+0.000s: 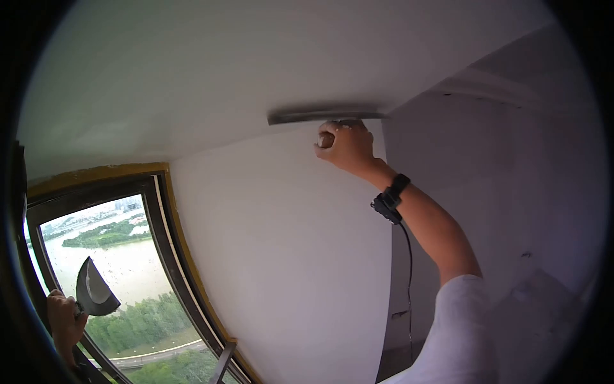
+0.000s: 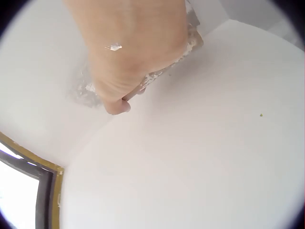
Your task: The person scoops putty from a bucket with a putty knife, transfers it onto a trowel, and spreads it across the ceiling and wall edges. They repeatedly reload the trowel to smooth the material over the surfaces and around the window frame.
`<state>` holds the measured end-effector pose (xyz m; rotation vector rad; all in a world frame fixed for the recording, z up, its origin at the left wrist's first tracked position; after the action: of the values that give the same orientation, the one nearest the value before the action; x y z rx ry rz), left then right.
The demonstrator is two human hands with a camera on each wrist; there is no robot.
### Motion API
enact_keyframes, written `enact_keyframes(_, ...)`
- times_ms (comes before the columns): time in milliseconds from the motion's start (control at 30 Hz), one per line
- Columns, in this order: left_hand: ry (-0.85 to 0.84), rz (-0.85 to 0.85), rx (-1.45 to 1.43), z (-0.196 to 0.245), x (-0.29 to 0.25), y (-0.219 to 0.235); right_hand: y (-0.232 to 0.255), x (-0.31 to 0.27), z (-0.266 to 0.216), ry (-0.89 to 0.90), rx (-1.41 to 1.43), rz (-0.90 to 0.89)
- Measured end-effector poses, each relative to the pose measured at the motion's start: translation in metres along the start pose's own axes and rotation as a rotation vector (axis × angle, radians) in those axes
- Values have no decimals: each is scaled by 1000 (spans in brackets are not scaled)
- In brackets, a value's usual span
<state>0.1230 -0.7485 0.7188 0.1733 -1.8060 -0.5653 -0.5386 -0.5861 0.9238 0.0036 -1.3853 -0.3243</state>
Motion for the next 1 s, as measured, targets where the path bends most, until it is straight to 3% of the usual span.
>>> enact_keyframes(67,-47,-90,-22,-6,-5,-3,58,-9,-21,86,57,58)
enact_keyframes(133,-200,79,20,-1,-12,5,105,-18,-40,205,158,164)
enact_keyframes(167,-258,-5,13,-4,-14,5,118,-21,-39,194,152,166)
enact_keyframes(200,-325,-26,63,17,-7,26,123,-27,-29,57,301,62)
enact_keyframes(233,-334,-30,37,18,-4,30,123,-36,-18,-86,445,-40)
enact_keyframes(267,-338,-28,10,19,-5,28,121,-41,-8,-105,431,-40)
enact_keyframes(333,-343,1,-17,26,3,37,88,-48,17,-1,-12,-221)
enact_keyframes(367,-350,-102,20,42,14,52,65,-54,43,-49,-18,-275)
enact_keyframes(400,-354,-201,58,56,21,61,48,-59,64,-58,-24,-267)
enact_keyframes(433,-238,-290,26,57,22,61,33,-62,85,-111,-122,-261)
enact_keyframes(533,-280,-282,40,58,23,61,4,-54,129,-218,-235,-245)
enact_keyframes(700,-270,-266,41,67,25,67,-1,-20,137,-265,-270,-317)
enact_keyframes(767,-280,-231,54,68,26,69,-2,-7,130,-240,-309,-437)
enact_keyframes(800,-302,-206,52,70,25,72,-8,-6,133,-235,-307,-430)
enact_keyframes(867,-257,-265,101,70,24,69,-8,-16,137,-191,-341,-171)
enact_keyframes(1000,-211,-306,133,60,18,68,11,-20,102,-102,-294,-13)
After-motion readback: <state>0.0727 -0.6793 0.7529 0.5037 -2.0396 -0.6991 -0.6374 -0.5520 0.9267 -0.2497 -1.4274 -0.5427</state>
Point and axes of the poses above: each hand's wrist, its own x-axis towards the middle knuckle, its own y-axis out of the back of the hand, z = x × y, the point moved 6 cm from there along x, towards the middle knuckle, and after that the axes turned 5 degrees about -z, right-handed, at the moved point
